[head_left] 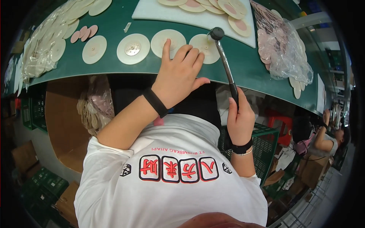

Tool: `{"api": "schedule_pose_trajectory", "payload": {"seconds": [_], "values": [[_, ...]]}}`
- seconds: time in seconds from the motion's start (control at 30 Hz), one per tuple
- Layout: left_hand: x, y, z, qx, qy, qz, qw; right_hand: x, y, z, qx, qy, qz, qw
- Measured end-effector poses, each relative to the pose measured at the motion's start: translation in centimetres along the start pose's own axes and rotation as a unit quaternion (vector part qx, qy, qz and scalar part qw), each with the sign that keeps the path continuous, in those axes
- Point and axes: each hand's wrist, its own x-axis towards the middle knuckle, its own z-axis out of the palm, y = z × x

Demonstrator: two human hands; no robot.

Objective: The person assembles components by hand by pressing a small pink disc onto a larger white disc. After repeating this for several sets, they strike the center of each assembled piece with a hammer.

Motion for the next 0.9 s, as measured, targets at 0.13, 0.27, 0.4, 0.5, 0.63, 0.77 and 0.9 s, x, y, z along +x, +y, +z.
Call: {"api": "schedule_pose_trajectory", "payload": {"seconds": [0.13, 0.27, 0.4, 0.5, 0.63, 0.77, 0.9], "values": [[-0.1, -0.2, 0.2, -0.020, 0.000, 0.004, 1.000, -0.1, 0.3, 1.4, 0.021, 0.045, -0.019, 0.999], [-0.1, -0.1, -0.1, -0.028, -0.016, -0.002, 0.999, 0.2, 0.1, 0.7, -0.002, 0.013, -0.027, 1.000], [-0.3, -0.2, 0.0, -0.035, -0.012, -0.001, 0.999, 0.4, 0.2, 1.4, 0.039, 0.059, -0.042, 0.997], [-0.4, -0.3, 0.1, -0.040, -0.003, 0.003, 0.999, 0.6, -0.2, 0.1, -0.003, 0.019, -0.040, 0.999], [-0.5, -0.5, 0.2, -0.046, 0.005, 0.012, 0.999, 0.5, 0.5, 1.3, -0.003, 0.058, -0.082, 0.995], [-0.3, -0.9, 0.3, -0.057, 0.017, 0.019, 0.998, 1.1, -0.4, -0.2, -0.028, 0.025, -0.071, 0.997], [-0.4, -1.0, 0.6, -0.078, 0.019, 0.016, 0.997, 0.2, -0.6, -0.2, -0.029, 0.033, -0.075, 0.996]]}}
